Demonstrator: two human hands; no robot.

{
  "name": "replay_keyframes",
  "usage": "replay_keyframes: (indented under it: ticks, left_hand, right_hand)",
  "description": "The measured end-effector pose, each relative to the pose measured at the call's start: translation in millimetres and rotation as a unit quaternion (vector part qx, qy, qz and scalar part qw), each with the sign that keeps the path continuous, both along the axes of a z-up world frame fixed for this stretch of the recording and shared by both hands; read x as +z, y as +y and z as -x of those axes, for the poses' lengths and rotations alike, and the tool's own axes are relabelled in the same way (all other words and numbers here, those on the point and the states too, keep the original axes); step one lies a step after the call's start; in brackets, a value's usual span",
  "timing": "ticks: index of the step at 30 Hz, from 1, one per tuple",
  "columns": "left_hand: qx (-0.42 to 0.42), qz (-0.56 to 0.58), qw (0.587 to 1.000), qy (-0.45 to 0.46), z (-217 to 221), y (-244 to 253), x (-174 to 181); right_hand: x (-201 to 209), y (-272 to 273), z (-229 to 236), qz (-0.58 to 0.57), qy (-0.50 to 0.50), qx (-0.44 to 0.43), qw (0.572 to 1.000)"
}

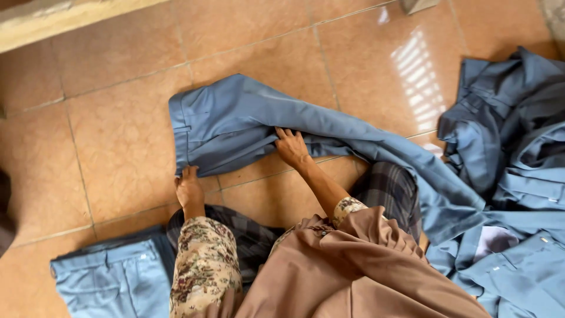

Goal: A person sitting on the floor folds multiple pairs of blue trousers from a pile into a neat stack.

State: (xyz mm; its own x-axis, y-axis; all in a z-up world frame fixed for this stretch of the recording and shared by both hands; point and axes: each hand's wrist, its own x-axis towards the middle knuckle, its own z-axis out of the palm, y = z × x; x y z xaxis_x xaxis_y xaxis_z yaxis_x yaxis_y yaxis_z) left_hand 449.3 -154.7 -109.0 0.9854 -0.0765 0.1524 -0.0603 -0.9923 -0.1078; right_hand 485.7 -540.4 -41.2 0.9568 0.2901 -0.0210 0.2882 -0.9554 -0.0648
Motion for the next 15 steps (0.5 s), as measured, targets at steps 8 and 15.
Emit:
replay_keyframes:
  ticks: [8,15]
  left_hand:
    - [0.076,0.022,0.997,0.025,-1.1,103.8,-17.7]
    - [0.185,0.033,0.98,0.072,14.6,177.7,-38.8]
  right_hand:
    - [0.1,28.1,92.0,-0.073,-0.177,0.13,0.973]
    - [0.7,-17.5,104.6,-0.054,-0.153,0.094,0.982]
